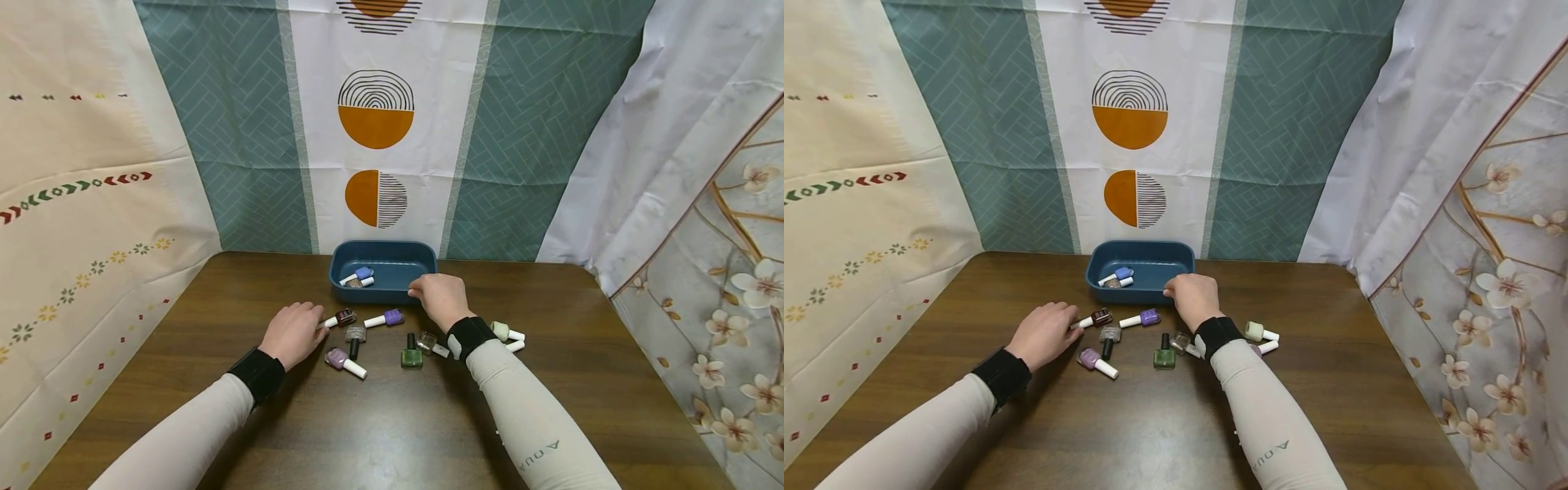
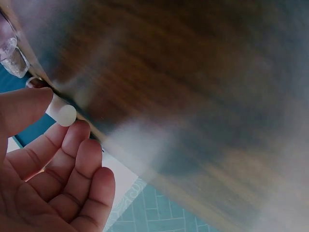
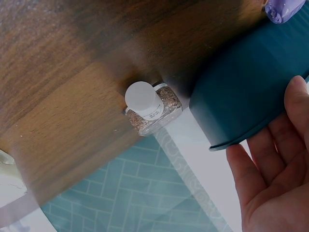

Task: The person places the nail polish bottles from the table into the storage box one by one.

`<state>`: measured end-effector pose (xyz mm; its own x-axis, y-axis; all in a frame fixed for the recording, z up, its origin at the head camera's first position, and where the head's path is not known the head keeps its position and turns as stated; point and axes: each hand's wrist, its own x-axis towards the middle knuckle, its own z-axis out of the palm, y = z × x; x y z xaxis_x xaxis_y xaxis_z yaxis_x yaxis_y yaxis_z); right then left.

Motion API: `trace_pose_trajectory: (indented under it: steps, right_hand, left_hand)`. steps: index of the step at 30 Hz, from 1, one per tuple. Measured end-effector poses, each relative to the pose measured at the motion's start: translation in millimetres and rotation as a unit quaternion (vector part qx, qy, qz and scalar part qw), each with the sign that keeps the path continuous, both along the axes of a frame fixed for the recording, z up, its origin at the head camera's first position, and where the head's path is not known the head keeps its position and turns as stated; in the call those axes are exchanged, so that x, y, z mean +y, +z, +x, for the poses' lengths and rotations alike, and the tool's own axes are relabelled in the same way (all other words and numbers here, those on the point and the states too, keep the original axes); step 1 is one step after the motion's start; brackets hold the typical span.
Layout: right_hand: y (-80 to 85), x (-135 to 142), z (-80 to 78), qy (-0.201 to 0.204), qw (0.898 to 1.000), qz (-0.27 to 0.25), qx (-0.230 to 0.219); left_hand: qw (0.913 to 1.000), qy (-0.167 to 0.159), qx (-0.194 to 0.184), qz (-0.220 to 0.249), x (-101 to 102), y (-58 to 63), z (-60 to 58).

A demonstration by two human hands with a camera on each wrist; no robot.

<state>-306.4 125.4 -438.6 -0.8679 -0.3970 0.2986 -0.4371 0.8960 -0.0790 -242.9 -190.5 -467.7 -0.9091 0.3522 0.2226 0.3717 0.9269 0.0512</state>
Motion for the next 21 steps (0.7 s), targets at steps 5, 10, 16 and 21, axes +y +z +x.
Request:
trace_pose_trajectory:
  steps: [5, 10, 16, 21]
  right_hand:
    - [0.3, 0.1, 0.1, 0.000, 1.000, -0.003, 0.003]
    - [1.3, -0.2, 1.5, 0.000, 1.000, -0.005, 0.002]
    - [1.8, -0.1, 2.4, 0.000, 1.000, -0.005, 0.000]
    - [1.1, -0.1, 1.4, -0.002, 1.000, -0.003, 0.002]
  left_hand:
    - [1.0000, -0.004, 0.008, 0.000, 1.3, -0.6, 0.0]
    - [0.9999, -0.006, 0.012, 0.002, 2.1, 1.3, 1.8]
    - [0.9999, -0.011, 0.011, -0.002, 2.5, 3.3, 3.4]
    - [0.9999, -0.010, 0.008, -0.005, 3.0, 4.2, 3.9]
